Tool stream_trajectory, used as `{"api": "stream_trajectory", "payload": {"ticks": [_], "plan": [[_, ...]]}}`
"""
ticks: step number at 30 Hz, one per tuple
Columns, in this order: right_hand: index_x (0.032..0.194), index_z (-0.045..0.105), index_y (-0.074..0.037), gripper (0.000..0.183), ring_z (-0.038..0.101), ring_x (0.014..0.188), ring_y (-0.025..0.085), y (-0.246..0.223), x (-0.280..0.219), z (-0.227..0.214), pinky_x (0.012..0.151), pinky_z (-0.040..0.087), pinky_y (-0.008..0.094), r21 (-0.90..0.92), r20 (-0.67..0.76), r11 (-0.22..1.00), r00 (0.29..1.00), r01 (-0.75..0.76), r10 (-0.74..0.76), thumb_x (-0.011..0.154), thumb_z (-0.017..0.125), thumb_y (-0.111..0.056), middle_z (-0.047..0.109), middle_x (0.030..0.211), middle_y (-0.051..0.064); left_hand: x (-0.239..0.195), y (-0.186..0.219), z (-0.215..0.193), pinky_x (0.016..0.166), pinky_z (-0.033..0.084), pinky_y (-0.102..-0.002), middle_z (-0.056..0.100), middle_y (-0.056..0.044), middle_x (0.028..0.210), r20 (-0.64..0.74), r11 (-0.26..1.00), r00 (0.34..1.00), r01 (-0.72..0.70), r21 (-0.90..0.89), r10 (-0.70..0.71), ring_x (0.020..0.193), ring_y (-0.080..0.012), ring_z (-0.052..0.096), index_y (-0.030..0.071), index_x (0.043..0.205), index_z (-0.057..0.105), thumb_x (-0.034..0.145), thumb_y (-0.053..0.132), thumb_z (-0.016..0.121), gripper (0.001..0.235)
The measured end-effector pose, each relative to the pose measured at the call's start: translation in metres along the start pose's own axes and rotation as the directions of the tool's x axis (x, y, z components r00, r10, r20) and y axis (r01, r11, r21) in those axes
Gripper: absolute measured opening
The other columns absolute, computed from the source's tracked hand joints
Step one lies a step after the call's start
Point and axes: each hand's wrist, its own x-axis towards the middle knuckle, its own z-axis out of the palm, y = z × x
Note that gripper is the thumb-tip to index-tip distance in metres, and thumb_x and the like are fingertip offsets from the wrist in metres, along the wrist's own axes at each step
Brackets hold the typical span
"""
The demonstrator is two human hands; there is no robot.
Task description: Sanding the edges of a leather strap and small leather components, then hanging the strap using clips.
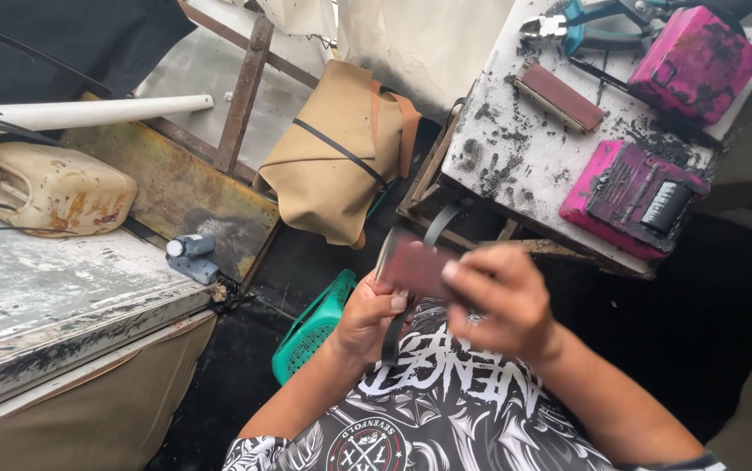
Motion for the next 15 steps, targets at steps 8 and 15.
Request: {"api": "stream_trajectory", "payload": {"ticks": [8,15], "plan": [[0.103,0.083,-0.006,0.036,0.065,0.078,0.029,0.004,0.006,-0.002,0.075,0.057,0.042,-0.007,-0.016,0.999,0.999,-0.05,0.05,0.069,0.081,-0.015,0.071,0.098,0.017,0.002,-0.007,-0.006,0.055,0.066,-0.028,0.059,-0.029,0.138,0.025,0.991,1.0,0.006,-0.133,-0.003,0.077,-0.0278,0.075,-0.009,0.149,0.044,0.076,-0.015,0.068,0.078],[0.103,0.082,-0.007,0.034,0.066,0.081,0.033,-0.008,0.009,0.005,0.078,0.057,0.046,0.014,0.006,0.999,0.999,0.045,-0.045,0.07,0.08,-0.016,0.07,0.097,0.018,0.001,0.009,0.012,0.055,0.065,-0.024,0.074,-0.022,0.107,0.032,0.998,0.999,0.025,-0.054,-0.023,0.069,-0.0243,0.077,-0.009,0.15,0.045,0.083,-0.013,0.06,0.069]]}}
